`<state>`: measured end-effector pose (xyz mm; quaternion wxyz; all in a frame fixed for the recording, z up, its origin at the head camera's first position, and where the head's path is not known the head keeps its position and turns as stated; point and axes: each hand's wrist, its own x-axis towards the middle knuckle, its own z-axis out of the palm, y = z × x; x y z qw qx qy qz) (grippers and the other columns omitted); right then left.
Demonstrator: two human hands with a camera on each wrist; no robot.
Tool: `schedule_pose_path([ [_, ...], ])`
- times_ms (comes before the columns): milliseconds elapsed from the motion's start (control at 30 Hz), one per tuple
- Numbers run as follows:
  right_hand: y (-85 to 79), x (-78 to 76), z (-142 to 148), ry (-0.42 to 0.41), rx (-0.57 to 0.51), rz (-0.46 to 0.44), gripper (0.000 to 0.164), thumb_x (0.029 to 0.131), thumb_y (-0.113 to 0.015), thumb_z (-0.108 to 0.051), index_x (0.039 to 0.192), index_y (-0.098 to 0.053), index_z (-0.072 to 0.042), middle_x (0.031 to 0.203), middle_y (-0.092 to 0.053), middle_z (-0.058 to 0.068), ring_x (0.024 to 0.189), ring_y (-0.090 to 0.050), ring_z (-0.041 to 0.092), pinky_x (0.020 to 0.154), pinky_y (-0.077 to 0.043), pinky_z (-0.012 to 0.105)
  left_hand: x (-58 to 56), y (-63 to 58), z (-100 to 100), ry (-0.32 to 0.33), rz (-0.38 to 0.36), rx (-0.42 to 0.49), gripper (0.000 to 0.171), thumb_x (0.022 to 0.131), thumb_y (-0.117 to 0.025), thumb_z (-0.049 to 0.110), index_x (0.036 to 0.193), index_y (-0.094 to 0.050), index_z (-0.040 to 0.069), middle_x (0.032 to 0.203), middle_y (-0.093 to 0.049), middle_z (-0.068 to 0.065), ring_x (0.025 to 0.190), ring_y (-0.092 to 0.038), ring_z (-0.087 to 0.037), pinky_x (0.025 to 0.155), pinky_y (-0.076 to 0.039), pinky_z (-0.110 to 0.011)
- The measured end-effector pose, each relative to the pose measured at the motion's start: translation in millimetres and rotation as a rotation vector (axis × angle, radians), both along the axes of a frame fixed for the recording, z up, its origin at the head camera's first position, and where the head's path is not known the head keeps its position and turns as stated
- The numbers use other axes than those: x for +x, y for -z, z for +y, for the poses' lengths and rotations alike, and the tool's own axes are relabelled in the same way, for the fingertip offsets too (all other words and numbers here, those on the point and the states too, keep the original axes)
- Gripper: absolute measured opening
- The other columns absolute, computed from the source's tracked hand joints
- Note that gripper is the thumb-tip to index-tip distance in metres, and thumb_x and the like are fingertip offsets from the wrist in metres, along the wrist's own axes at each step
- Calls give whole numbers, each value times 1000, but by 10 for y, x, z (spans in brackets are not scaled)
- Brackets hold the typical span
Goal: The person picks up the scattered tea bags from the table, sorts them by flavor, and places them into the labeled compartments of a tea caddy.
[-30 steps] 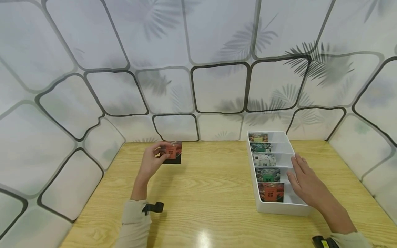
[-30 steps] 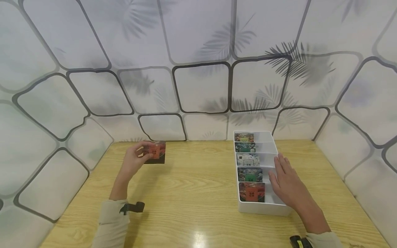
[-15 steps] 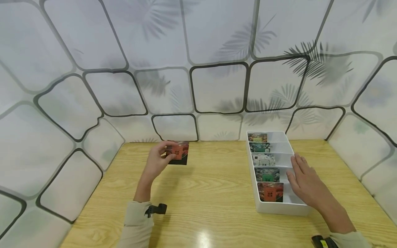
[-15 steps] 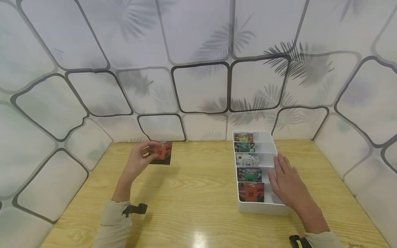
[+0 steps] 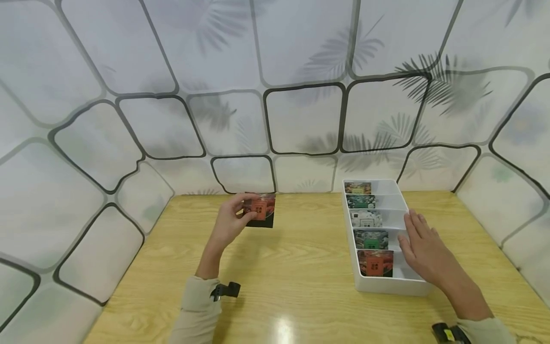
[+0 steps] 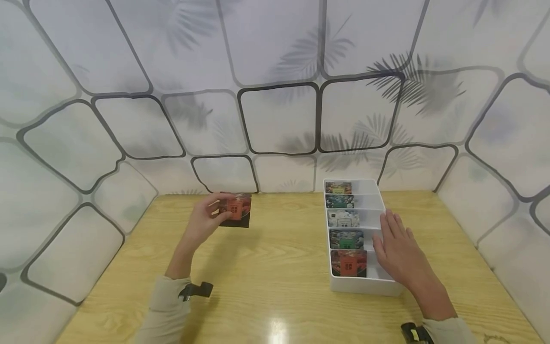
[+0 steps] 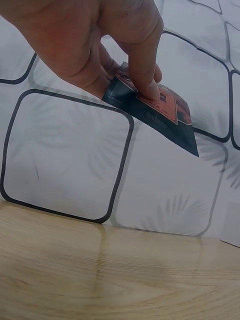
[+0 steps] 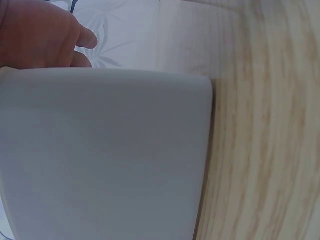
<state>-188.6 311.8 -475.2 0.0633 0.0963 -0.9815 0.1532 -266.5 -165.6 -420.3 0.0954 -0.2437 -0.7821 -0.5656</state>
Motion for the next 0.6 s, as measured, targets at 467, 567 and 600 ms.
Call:
schedule_pose_path([
  [467,-6,-4,2,13,-7,-36,69,112,-34,-31,157,-10,15,165,-4,34,152,-4,51,113,-15,73,56,22,349,2,29,158,34,91,-70,-12,124,-66,-4,122,-62,-24,107,-69,-41,75,-59,-28],
  [567,-1,-13,4,10,-11,-31,68,112,-34,-31,157,-11,15,165,-4,35,152,-4,51,113,-15,73,56,27,446,2,52,171,35,91,-69,-13,124,-66,-3,124,-62,-23,107,-69,-40,75,-60,-28],
  [600,0,-19,1,9,-15,-28,68,112,-34,-31,157,-11,15,165,-5,34,152,-5,51,113,-15,73,56,29,483,1,58,174,35,91,-69,-13,124,-67,-3,124,-62,-23,107,-69,-40,76,-60,-28],
])
